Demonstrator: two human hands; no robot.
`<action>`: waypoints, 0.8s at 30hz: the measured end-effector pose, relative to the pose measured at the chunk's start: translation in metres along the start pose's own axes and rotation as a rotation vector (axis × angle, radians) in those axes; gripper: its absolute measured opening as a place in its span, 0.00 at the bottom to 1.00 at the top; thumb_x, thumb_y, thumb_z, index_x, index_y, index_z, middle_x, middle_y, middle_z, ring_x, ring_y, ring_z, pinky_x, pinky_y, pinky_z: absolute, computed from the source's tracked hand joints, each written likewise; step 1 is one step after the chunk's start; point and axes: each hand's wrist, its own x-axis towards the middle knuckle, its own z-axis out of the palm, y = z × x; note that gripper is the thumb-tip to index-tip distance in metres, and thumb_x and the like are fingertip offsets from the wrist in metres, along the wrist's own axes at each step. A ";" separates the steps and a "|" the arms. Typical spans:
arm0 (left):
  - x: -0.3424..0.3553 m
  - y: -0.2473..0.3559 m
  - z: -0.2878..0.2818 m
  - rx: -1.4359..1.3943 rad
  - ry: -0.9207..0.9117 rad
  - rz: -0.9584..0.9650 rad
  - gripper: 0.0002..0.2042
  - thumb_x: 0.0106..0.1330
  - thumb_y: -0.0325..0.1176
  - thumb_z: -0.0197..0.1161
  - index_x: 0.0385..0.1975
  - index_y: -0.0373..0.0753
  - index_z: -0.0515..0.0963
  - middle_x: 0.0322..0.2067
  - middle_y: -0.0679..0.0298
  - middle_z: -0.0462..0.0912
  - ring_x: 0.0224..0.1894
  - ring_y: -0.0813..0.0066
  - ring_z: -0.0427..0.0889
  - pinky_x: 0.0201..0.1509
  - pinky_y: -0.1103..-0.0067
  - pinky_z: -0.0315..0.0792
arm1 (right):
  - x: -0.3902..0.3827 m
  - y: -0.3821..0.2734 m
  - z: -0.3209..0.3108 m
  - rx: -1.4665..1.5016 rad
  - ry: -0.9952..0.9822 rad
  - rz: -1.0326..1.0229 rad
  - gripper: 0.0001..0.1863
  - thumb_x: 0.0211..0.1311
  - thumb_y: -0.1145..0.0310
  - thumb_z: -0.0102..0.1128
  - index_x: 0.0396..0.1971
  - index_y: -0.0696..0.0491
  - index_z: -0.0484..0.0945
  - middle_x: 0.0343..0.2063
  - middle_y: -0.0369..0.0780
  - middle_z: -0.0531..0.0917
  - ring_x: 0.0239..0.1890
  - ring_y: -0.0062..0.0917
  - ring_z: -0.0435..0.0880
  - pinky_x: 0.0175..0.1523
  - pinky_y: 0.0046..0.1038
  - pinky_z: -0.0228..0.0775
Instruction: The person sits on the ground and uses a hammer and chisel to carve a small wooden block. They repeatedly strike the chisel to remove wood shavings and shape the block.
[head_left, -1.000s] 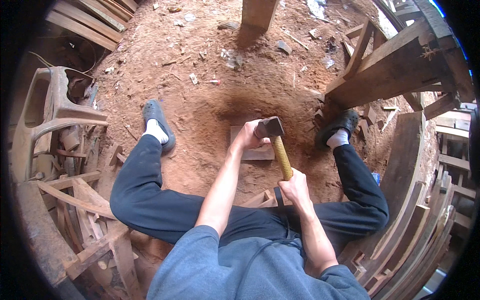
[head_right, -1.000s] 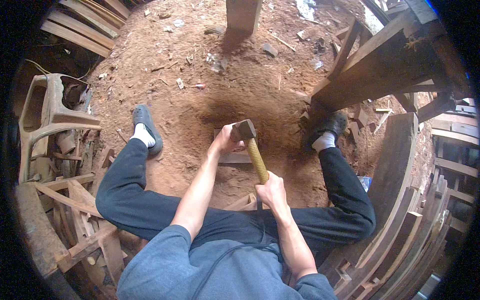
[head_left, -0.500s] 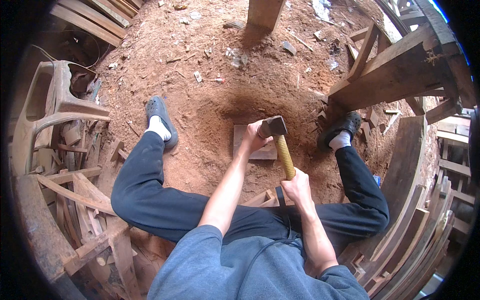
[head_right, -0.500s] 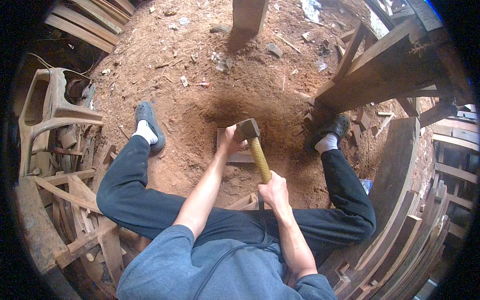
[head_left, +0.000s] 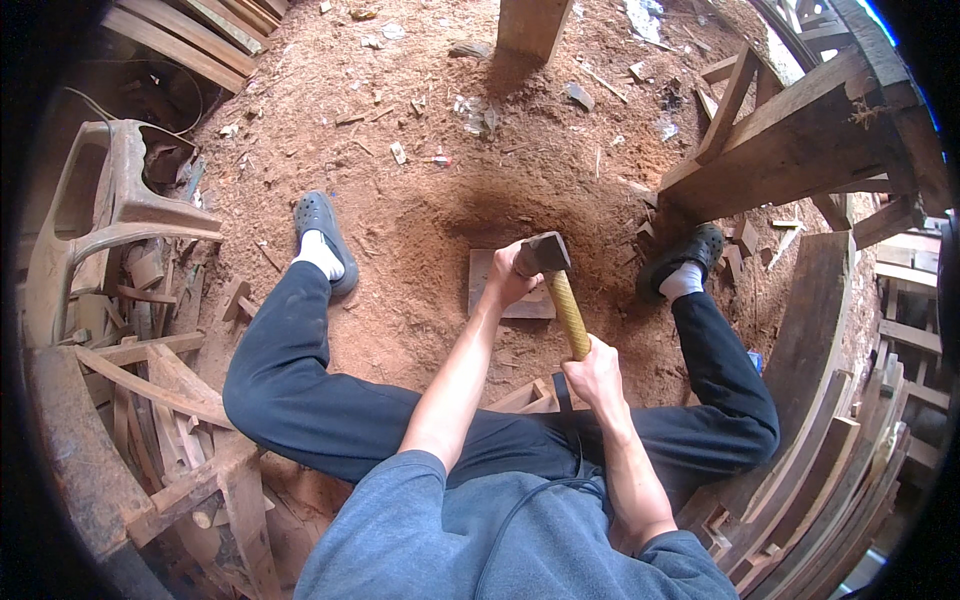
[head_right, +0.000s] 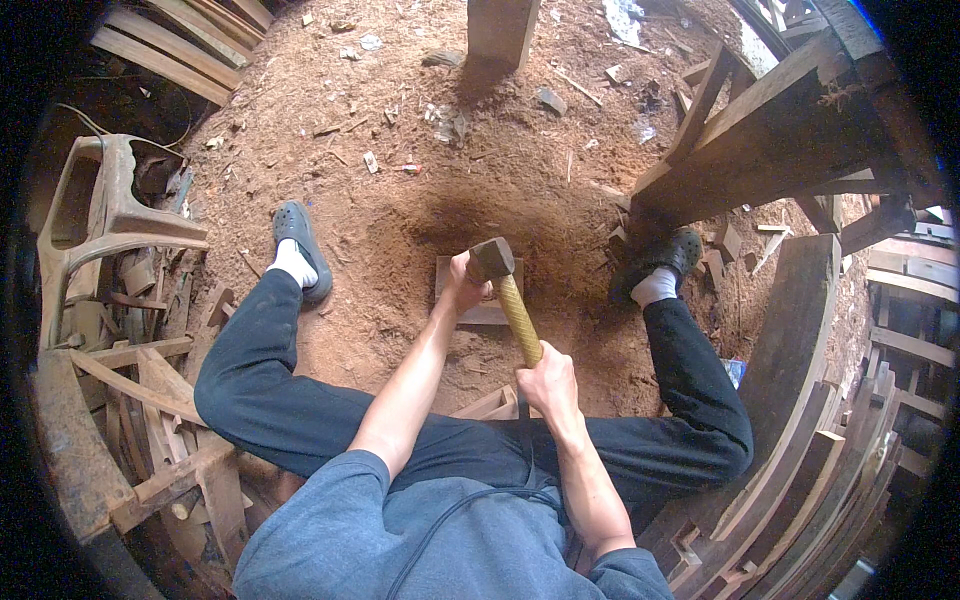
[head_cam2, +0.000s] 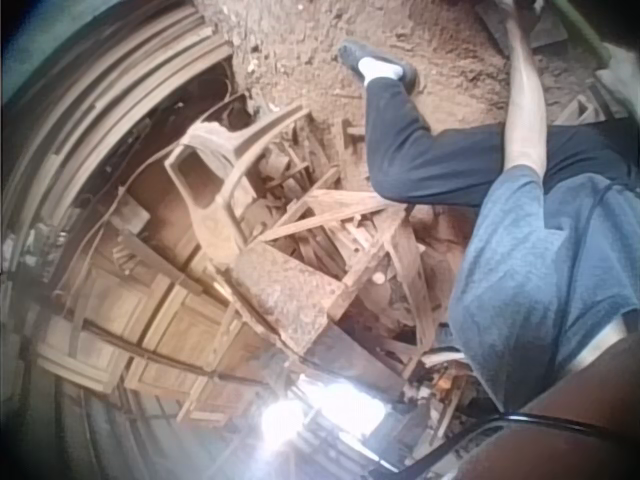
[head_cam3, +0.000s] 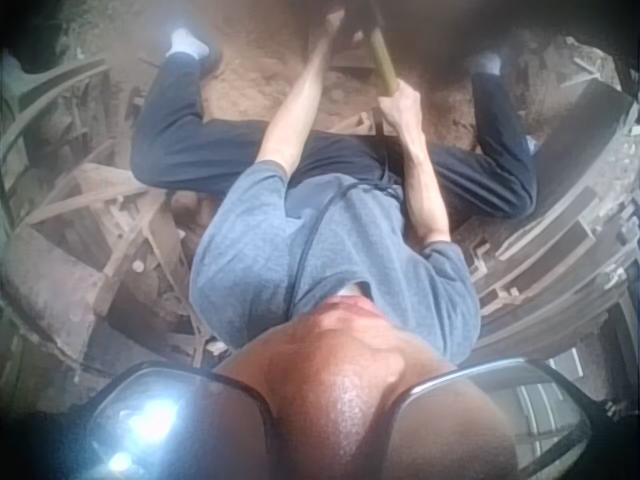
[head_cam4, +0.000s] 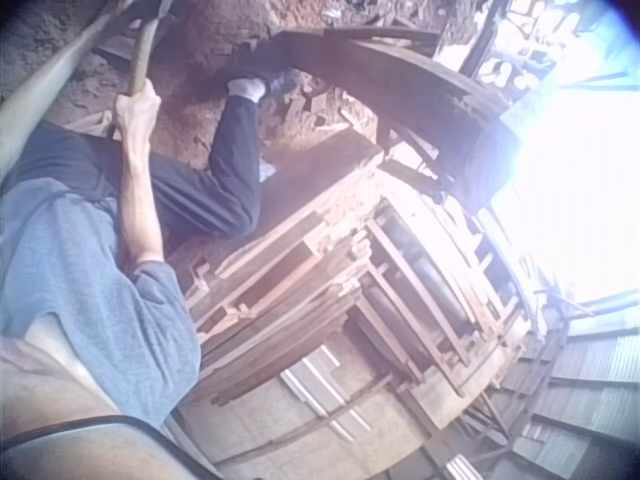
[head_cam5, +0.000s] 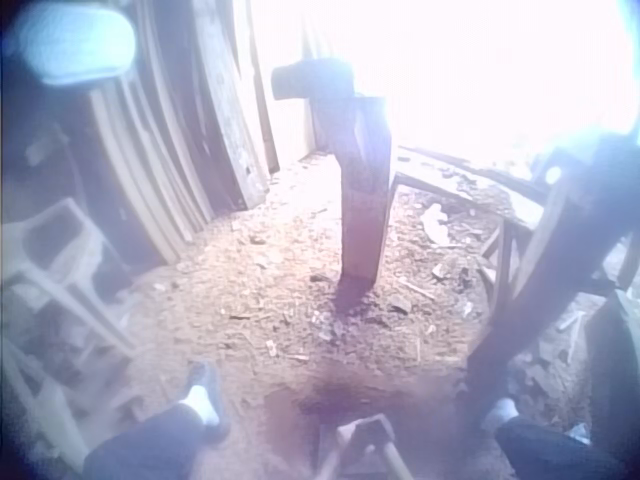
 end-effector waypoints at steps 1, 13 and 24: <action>0.000 -0.001 0.000 -0.010 0.000 -0.017 0.22 0.40 0.20 0.70 0.40 0.36 0.78 0.34 0.61 0.83 0.37 0.74 0.82 0.43 0.77 0.76 | 0.000 0.000 0.000 0.000 0.000 -0.001 0.14 0.45 0.71 0.57 0.35 0.59 0.78 0.28 0.57 0.80 0.37 0.51 0.80 0.42 0.43 0.73; -0.001 -0.001 0.002 -0.008 0.014 0.045 0.22 0.39 0.21 0.71 0.39 0.37 0.78 0.32 0.59 0.83 0.35 0.69 0.83 0.41 0.76 0.76 | -0.001 0.001 0.001 -0.007 0.000 -0.010 0.15 0.44 0.71 0.57 0.35 0.59 0.78 0.27 0.57 0.80 0.37 0.51 0.81 0.42 0.43 0.73; -0.003 -0.001 0.002 -0.036 0.023 0.028 0.19 0.40 0.21 0.70 0.37 0.36 0.78 0.31 0.60 0.83 0.34 0.72 0.82 0.40 0.76 0.76 | -0.002 0.001 0.001 -0.037 0.023 -0.046 0.15 0.44 0.72 0.56 0.35 0.59 0.78 0.28 0.57 0.80 0.37 0.51 0.81 0.42 0.42 0.73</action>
